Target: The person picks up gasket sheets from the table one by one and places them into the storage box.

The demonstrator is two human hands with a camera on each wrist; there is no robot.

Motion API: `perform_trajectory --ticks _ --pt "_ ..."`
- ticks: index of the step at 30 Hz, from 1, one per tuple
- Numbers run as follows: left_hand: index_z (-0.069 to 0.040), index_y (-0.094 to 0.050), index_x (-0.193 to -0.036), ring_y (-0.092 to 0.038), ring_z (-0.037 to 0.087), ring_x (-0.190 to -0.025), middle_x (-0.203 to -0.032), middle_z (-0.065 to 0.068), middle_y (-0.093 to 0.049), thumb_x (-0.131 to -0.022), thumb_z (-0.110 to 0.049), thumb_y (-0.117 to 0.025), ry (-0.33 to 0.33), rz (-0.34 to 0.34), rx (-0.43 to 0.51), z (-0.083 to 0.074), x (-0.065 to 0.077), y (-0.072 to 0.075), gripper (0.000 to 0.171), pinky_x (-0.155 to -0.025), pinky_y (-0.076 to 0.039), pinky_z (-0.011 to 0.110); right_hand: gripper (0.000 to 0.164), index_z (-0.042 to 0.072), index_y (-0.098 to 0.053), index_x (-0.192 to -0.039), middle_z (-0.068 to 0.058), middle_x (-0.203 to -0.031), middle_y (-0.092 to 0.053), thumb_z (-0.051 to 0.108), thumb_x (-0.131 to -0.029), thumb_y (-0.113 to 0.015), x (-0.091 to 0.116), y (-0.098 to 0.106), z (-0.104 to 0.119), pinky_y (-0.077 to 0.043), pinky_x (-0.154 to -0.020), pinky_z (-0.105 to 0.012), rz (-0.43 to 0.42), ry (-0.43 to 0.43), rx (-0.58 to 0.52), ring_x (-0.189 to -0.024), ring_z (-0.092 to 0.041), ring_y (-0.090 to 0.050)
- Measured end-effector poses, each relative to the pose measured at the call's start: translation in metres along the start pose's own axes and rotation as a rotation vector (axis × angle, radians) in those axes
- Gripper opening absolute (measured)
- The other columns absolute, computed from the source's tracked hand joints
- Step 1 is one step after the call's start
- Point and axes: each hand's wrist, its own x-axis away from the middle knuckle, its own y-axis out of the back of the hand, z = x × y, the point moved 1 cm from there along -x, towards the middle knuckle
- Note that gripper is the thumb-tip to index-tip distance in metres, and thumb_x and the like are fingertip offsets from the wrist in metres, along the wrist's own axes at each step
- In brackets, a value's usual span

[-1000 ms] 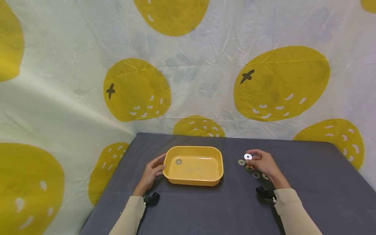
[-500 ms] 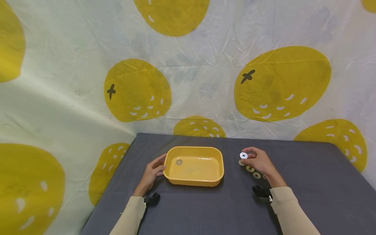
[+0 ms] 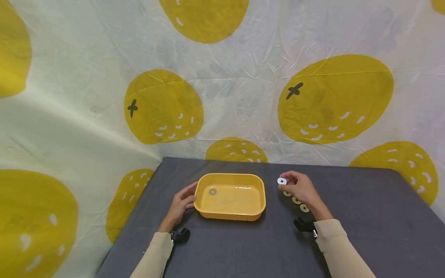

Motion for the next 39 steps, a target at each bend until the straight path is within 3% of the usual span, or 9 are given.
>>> perform_trajectory --ticks 8,16,28,39 --pt "-0.025 -0.057 -0.147 -0.071 0.031 -0.110 -0.131 0.019 -0.066 -0.096 -0.012 -0.067 0.013 -0.023 -0.014 -0.001 0.000 -0.001 0.054 -0.081 -0.063 0.033 0.042 0.003 -0.066 -0.127 -0.011 -0.098 -0.058 0.021 -0.091 -0.078 -0.004 -0.004 0.016 -0.047 -0.057 -0.027 -0.017 0.013 0.029 -0.074 -0.018 -0.050" --pt "-0.027 -0.058 -0.146 -0.071 0.031 -0.109 -0.131 0.018 -0.067 -0.096 -0.013 -0.067 0.018 -0.031 -0.026 -0.001 -0.001 -0.001 0.052 -0.083 -0.063 0.034 0.043 0.004 -0.065 -0.128 -0.008 -0.093 -0.056 0.024 -0.092 -0.077 -0.008 -0.009 0.031 -0.043 -0.055 -0.027 0.005 0.003 0.029 -0.071 -0.017 -0.048" --pt "-0.027 -0.058 -0.146 -0.072 0.022 -0.106 -0.130 0.015 -0.068 -0.095 -0.017 -0.069 0.012 -0.020 -0.017 0.002 -0.003 0.000 0.054 -0.083 -0.063 0.035 0.038 0.003 -0.067 -0.123 -0.009 -0.088 -0.057 0.022 -0.091 -0.078 -0.017 -0.022 0.049 -0.043 -0.058 -0.027 0.027 0.073 0.027 -0.073 -0.019 -0.049" --pt "-0.020 -0.054 -0.150 -0.071 0.029 -0.109 -0.134 0.023 -0.064 -0.097 -0.011 -0.065 0.002 -0.012 -0.021 0.003 -0.003 0.001 0.054 -0.083 -0.063 0.033 0.031 0.003 -0.069 -0.117 -0.007 -0.083 -0.057 0.014 -0.090 -0.078 -0.026 -0.050 0.069 -0.041 -0.057 -0.026 0.063 0.152 0.022 -0.069 -0.018 -0.049"
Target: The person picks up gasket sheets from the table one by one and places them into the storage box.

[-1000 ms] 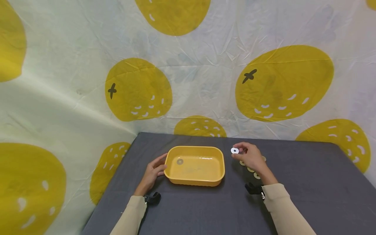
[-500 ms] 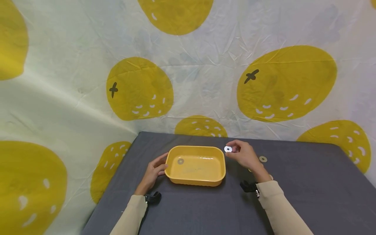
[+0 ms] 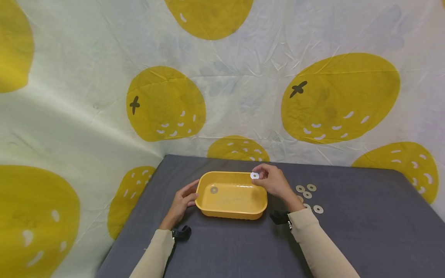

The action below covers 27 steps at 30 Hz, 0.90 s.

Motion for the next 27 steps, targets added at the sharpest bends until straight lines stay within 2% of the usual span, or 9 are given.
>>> perform_trajectory --ticks 12,17,27 --pt "-0.022 -0.055 -0.149 -0.072 0.026 -0.108 -0.132 0.021 -0.066 -0.096 -0.012 -0.066 -0.008 0.004 0.012 -0.004 -0.001 -0.001 0.055 -0.082 -0.063 0.034 0.031 0.010 -0.071 -0.115 -0.006 -0.084 -0.059 0.016 -0.086 -0.082 -0.014 -0.037 0.021 -0.041 -0.058 -0.028 0.053 0.017 -0.009 -0.070 -0.020 -0.051" --pt "-0.025 -0.057 -0.147 -0.072 0.024 -0.108 -0.133 0.017 -0.067 -0.096 -0.012 -0.067 0.004 0.001 0.020 -0.004 -0.001 0.000 0.053 -0.082 -0.063 0.034 0.031 0.011 -0.071 -0.114 -0.006 -0.083 -0.060 0.017 -0.086 -0.082 -0.020 -0.052 0.026 -0.041 -0.058 -0.029 0.070 -0.017 -0.018 -0.067 -0.019 -0.050" --pt "-0.023 -0.056 -0.148 -0.072 0.022 -0.105 -0.133 0.022 -0.065 -0.095 -0.015 -0.069 0.015 0.014 0.026 -0.002 0.000 0.002 0.055 -0.082 -0.063 0.034 0.028 0.010 -0.072 -0.110 -0.006 -0.079 -0.057 0.015 -0.085 -0.083 -0.029 -0.080 0.031 -0.039 -0.058 -0.028 0.088 -0.087 -0.010 -0.065 -0.019 -0.049"
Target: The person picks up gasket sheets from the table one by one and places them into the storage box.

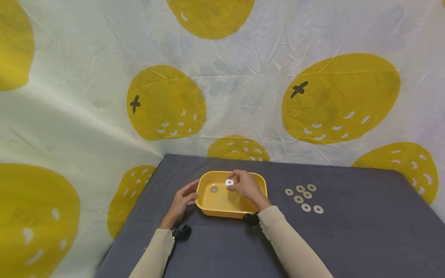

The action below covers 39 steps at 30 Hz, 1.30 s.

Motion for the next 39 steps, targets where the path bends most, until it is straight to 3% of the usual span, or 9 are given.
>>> perform_trajectory --ticks 8,12,19,30,39 --pt "-0.022 -0.055 -0.149 -0.071 0.030 -0.110 -0.134 0.022 -0.065 -0.096 -0.013 -0.068 -0.001 -0.007 -0.004 -0.002 0.001 -0.001 0.055 -0.082 -0.063 0.033 0.030 0.011 -0.073 -0.108 -0.006 -0.076 -0.057 0.013 -0.082 -0.086 -0.009 -0.015 0.000 -0.039 -0.058 -0.028 -0.042 -0.023 0.027 -0.063 -0.018 -0.049" --pt "-0.021 -0.054 -0.149 -0.069 0.036 -0.114 -0.135 0.023 -0.064 -0.097 -0.012 -0.066 -0.005 -0.002 -0.017 -0.001 0.001 -0.001 0.054 -0.084 -0.063 0.033 0.032 0.010 -0.073 -0.109 -0.006 -0.075 -0.057 0.011 -0.081 -0.086 -0.013 -0.022 0.000 -0.039 -0.056 -0.028 -0.051 -0.017 -0.010 -0.061 -0.018 -0.049" --pt "-0.021 -0.055 -0.149 -0.071 0.030 -0.109 -0.134 0.022 -0.065 -0.097 -0.014 -0.067 -0.015 -0.011 -0.023 0.000 0.002 -0.001 0.054 -0.083 -0.063 0.033 0.030 0.012 -0.073 -0.107 -0.004 -0.072 -0.056 0.012 -0.080 -0.087 -0.020 -0.034 0.000 -0.037 -0.054 -0.027 -0.059 -0.049 -0.014 -0.059 -0.017 -0.048" --pt "-0.019 -0.054 -0.150 -0.069 0.037 -0.112 -0.134 0.025 -0.064 -0.096 -0.014 -0.068 -0.025 -0.003 -0.014 0.000 0.000 -0.002 0.056 -0.083 -0.063 0.033 0.026 0.017 -0.073 -0.106 -0.003 -0.076 -0.059 0.017 -0.083 -0.084 -0.019 -0.040 0.000 -0.039 -0.054 -0.027 -0.074 -0.118 0.051 -0.059 -0.018 -0.051" --pt "-0.024 -0.056 -0.148 -0.071 0.032 -0.110 -0.133 0.021 -0.065 -0.095 -0.013 -0.067 -0.028 -0.006 -0.018 0.000 0.002 -0.002 0.055 -0.082 -0.063 0.033 0.025 0.018 -0.074 -0.106 -0.003 -0.078 -0.062 0.017 -0.083 -0.085 -0.021 -0.048 -0.001 -0.040 -0.057 -0.028 -0.083 -0.127 0.086 -0.064 -0.018 -0.054"
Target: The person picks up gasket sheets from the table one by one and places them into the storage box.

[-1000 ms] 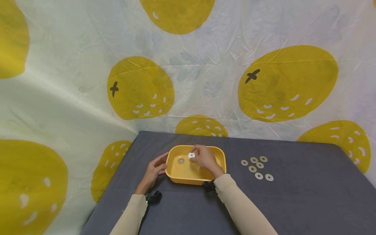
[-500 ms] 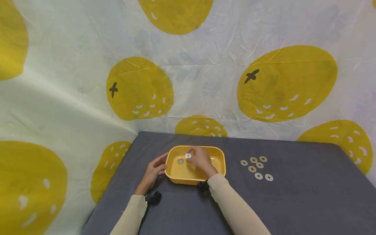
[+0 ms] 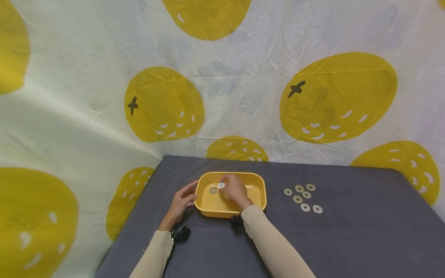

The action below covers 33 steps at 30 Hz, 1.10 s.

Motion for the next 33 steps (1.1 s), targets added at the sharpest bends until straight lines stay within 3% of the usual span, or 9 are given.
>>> perform_trajectory --ticks 14,21,33 --pt "-0.017 -0.054 -0.150 -0.069 0.039 -0.112 -0.133 0.027 -0.063 -0.096 -0.011 -0.067 -0.011 0.009 0.014 -0.0007 -0.0012 -0.0005 0.056 -0.082 -0.063 0.033 0.028 0.015 -0.074 -0.106 -0.005 -0.078 -0.061 0.015 -0.081 -0.085 -0.0016 -0.0059 -0.0050 -0.041 -0.056 -0.027 0.005 -0.043 -0.056 -0.063 -0.018 -0.054" --pt "-0.023 -0.057 -0.147 -0.070 0.035 -0.111 -0.130 0.022 -0.066 -0.097 -0.010 -0.067 0.009 -0.002 0.013 -0.0010 -0.0011 0.0002 0.053 -0.082 -0.063 0.034 0.027 0.016 -0.074 -0.105 -0.004 -0.079 -0.062 0.017 -0.081 -0.086 -0.0042 -0.0073 -0.0058 -0.042 -0.057 -0.026 0.007 -0.067 -0.039 -0.064 -0.018 -0.055" --pt "-0.025 -0.058 -0.146 -0.070 0.036 -0.112 -0.131 0.021 -0.066 -0.096 -0.008 -0.066 0.019 -0.001 0.028 -0.0031 -0.0008 0.0004 0.053 -0.083 -0.063 0.034 0.028 0.015 -0.074 -0.105 -0.004 -0.081 -0.063 0.016 -0.080 -0.086 -0.0054 -0.0085 -0.0057 -0.041 -0.058 -0.027 0.020 -0.060 -0.016 -0.065 -0.018 -0.056"
